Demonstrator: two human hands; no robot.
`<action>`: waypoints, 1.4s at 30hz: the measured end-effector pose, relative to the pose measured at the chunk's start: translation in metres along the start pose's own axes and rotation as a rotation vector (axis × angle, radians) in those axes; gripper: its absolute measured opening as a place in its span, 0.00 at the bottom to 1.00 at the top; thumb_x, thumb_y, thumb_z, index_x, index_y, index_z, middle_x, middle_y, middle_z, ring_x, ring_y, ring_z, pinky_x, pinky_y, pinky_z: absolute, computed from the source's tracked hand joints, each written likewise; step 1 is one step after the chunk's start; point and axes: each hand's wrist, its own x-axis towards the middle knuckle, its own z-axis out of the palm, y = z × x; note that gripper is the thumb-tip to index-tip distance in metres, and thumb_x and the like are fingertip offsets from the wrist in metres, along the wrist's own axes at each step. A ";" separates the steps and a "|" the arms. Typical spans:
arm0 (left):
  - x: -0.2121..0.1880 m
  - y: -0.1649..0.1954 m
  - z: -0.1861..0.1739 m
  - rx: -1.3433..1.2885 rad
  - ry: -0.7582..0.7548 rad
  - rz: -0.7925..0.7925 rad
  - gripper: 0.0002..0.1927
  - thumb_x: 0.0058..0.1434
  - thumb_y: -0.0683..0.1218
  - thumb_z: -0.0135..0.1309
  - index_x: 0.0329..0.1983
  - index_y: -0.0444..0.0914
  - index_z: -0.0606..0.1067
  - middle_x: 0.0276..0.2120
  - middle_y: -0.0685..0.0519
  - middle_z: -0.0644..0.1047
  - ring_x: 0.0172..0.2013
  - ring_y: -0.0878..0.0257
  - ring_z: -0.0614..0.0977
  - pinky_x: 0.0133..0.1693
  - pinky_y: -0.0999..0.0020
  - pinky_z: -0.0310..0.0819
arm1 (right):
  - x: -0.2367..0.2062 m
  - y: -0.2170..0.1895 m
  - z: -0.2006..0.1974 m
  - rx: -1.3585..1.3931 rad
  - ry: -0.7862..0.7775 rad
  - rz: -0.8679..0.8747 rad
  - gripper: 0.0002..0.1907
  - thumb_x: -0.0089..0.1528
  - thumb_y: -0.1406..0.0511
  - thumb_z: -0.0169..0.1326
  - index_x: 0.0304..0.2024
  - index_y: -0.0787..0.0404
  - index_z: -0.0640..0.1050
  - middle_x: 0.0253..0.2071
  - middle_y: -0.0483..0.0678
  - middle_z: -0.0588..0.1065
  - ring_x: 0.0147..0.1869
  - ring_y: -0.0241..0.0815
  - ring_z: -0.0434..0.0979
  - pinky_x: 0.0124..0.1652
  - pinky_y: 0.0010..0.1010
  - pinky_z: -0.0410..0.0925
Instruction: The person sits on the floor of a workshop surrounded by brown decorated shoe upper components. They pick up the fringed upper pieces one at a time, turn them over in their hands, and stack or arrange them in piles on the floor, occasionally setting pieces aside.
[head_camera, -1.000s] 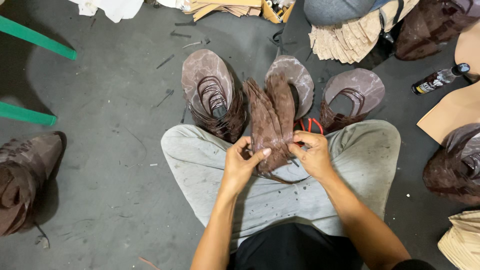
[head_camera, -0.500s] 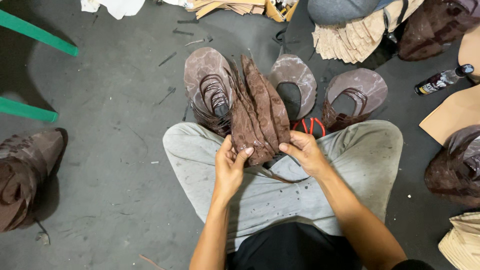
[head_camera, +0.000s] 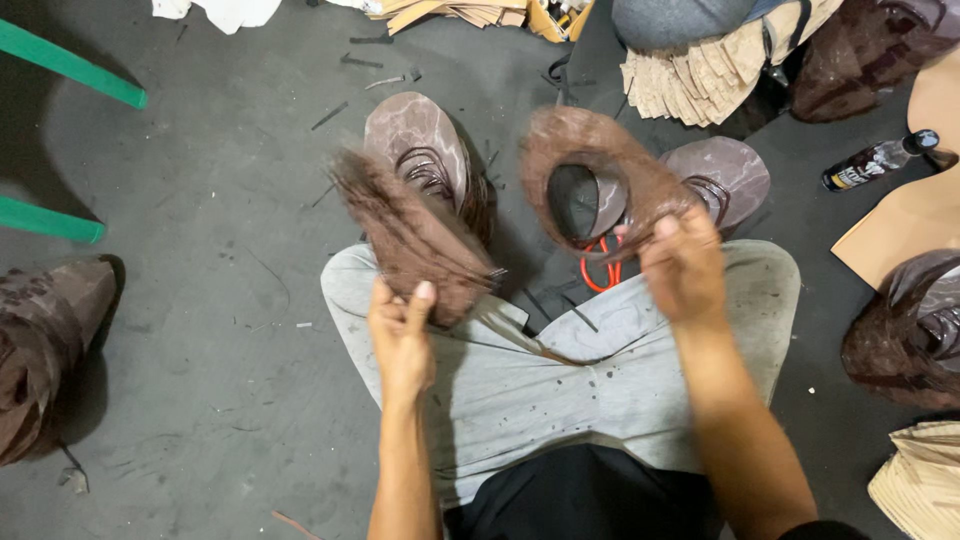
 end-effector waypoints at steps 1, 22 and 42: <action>0.003 0.004 -0.005 -0.040 0.028 0.019 0.25 0.69 0.37 0.54 0.68 0.31 0.65 0.57 0.48 0.77 0.53 0.63 0.79 0.58 0.67 0.72 | 0.008 -0.017 0.002 0.033 0.029 -0.008 0.14 0.68 0.69 0.52 0.56 0.61 0.72 0.55 0.48 0.75 0.58 0.40 0.77 0.61 0.39 0.69; -0.010 -0.006 -0.010 0.033 0.013 -0.118 0.19 0.66 0.36 0.58 0.60 0.29 0.73 0.46 0.52 0.80 0.43 0.68 0.80 0.47 0.72 0.75 | 0.010 0.088 0.031 -1.271 -0.398 -0.230 0.18 0.70 0.61 0.52 0.58 0.64 0.77 0.59 0.56 0.77 0.65 0.55 0.74 0.65 0.43 0.62; 0.001 -0.029 -0.021 -0.023 0.144 0.014 0.14 0.63 0.34 0.59 0.51 0.32 0.73 0.45 0.51 0.81 0.44 0.68 0.80 0.49 0.74 0.74 | 0.015 0.002 -0.040 -0.651 0.084 -0.154 0.09 0.74 0.68 0.54 0.42 0.70 0.75 0.34 0.43 0.71 0.36 0.30 0.66 0.37 0.22 0.61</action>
